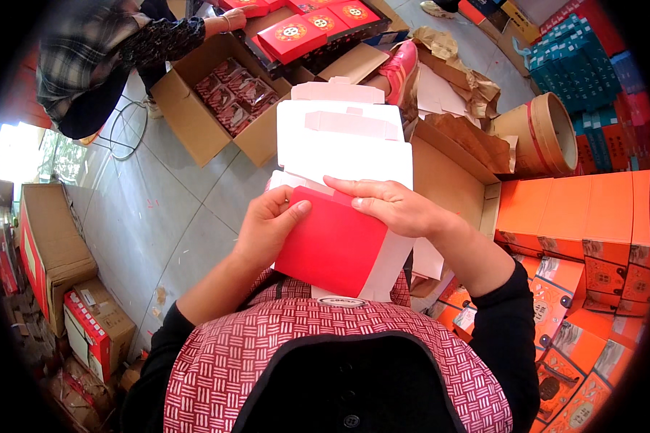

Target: The person folds flat white cardboard pieces into small boxes and inserts red paper packets into them. They place the completed boxes into a larger cardboard container. The person repeats this process multiple times.

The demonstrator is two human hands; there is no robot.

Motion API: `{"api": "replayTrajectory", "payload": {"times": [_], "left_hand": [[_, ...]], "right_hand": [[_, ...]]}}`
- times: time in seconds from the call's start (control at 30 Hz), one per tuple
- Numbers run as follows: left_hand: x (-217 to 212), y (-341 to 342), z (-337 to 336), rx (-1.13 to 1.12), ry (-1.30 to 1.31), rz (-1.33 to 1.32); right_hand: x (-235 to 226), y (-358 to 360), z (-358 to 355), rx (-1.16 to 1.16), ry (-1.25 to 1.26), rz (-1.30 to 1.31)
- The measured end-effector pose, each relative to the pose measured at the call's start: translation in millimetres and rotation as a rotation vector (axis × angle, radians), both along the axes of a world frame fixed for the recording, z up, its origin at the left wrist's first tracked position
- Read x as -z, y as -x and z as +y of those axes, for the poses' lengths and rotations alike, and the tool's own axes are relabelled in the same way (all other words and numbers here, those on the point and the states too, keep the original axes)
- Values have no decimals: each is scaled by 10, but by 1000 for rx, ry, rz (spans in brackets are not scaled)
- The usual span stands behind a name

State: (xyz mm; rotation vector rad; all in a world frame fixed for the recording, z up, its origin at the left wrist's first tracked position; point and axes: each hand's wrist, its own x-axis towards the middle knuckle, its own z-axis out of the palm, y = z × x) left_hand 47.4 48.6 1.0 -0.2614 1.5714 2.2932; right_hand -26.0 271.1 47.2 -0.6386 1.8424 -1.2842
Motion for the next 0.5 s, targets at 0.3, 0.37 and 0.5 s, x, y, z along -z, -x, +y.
{"api": "replayTrajectory", "payload": {"times": [0.3,0.37,0.5], "left_hand": [[-37,35,-33,32,-77,-96],[-27,42,-40,-1,-107,-110],[-4,60,-40,-59,-94,-104]], "right_hand": [[90,-76,-34,11,15,-1],[81,-71,-28,-8,2,27],[57,-106,-28,21,3,87]]}}
